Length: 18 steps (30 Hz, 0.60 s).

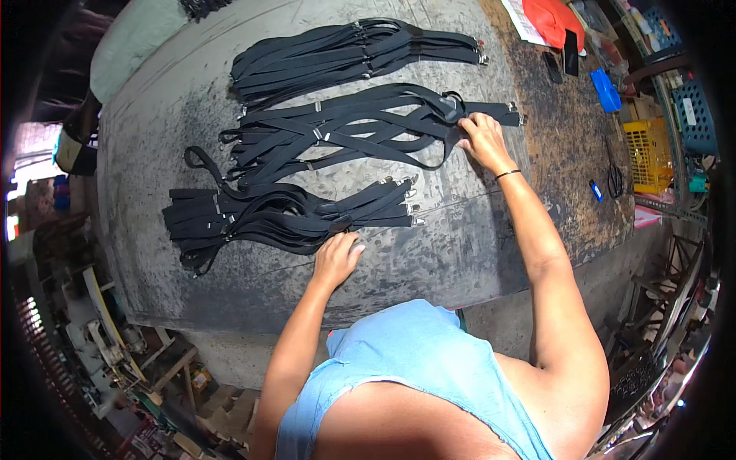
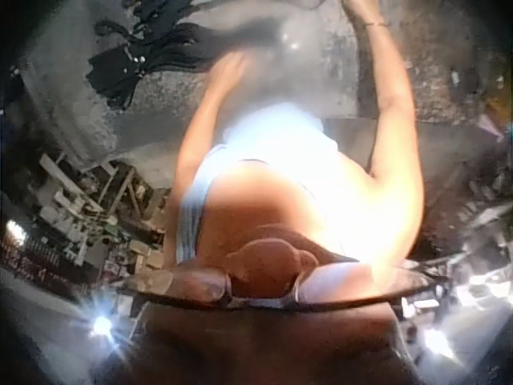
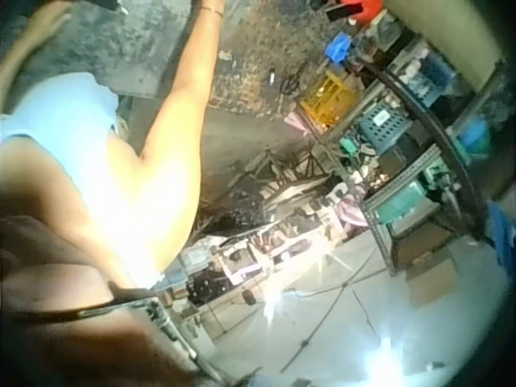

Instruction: Manually assembling and organizing black suspender straps at a workbench.

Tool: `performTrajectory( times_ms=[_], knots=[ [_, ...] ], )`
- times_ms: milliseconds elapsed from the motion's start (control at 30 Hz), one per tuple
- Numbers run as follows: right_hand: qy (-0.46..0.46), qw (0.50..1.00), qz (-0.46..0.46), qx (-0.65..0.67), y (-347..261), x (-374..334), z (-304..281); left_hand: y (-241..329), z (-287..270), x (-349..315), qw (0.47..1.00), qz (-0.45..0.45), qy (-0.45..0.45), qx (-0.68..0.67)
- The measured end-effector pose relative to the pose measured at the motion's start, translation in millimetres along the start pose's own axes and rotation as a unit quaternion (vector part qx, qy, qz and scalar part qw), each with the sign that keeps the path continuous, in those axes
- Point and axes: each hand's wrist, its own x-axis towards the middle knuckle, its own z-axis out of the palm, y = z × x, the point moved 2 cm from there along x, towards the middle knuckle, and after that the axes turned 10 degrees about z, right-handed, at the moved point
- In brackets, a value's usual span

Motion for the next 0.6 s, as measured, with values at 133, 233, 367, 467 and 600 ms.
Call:
performTrajectory(
  times_ms=[133,233,367,467,600],
  knots=[
    [-0.069,0.996,0.026,-0.044,-11,9,-9,-5,10,29,0.995,-0.006,-0.067,0.074],
    [-0.164,0.984,0.052,-0.035,-6,17,-16,-14,8,53,0.994,-0.006,-0.065,0.09],
    [-0.16,0.986,0.05,0.021,-12,29,-68,-13,2,65,0.986,0.003,-0.148,0.074],
    [-0.106,0.986,0.008,0.126,-57,25,-133,32,-21,73,0.993,0.092,-0.073,-0.015],
    [-0.098,0.956,-0.064,0.268,-174,-6,-222,113,-78,97,0.96,0.218,0.177,0.004]
  ],
)
